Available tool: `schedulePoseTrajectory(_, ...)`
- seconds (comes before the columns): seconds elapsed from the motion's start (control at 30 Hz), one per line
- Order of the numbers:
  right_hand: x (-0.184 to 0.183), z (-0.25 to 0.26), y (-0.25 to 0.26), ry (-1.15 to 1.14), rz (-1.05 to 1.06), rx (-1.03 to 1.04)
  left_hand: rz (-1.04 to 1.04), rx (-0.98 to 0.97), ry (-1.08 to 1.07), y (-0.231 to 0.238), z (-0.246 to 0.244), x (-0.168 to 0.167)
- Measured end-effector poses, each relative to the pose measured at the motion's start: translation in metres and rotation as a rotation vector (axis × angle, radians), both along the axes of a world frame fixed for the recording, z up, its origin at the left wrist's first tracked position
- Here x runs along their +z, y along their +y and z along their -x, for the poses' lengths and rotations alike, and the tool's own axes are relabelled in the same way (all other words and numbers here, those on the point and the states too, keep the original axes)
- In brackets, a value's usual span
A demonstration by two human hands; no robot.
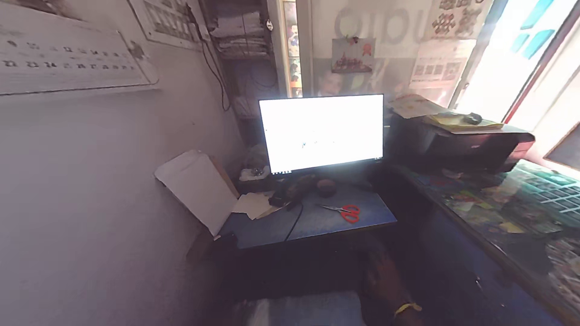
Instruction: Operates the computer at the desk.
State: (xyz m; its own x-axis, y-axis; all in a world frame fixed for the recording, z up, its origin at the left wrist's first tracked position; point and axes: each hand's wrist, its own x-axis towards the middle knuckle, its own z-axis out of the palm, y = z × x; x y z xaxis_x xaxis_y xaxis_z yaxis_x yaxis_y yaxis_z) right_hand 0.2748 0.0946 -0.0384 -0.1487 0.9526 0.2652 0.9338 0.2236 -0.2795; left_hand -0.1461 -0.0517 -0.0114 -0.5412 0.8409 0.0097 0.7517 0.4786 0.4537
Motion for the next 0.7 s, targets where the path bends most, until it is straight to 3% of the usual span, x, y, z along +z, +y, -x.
schedulePoseTrajectory(0.17, 0.003, -0.002, -0.003, 0.003, 0.019, 0.009, 0.003, -0.010, -0.047, 0.003, -0.001, 0.007)
schedulePoseTrajectory(0.33, -0.001, -0.001, -0.002, 0.011, -0.041, -0.003, -0.091, -0.091, 0.026, 0.006, 0.011, -0.018)
schedulePoseTrajectory(0.47, -0.001, -0.001, -0.001, 0.009, -0.072, -0.004, -0.112, -0.092, 0.019, 0.005, 0.011, -0.020)
schedulePoseTrajectory(0.7, 0.009, 0.003, -0.002, 0.049, 0.015, -0.072, -0.148, -0.114, 0.072, 0.006, 0.012, -0.025)
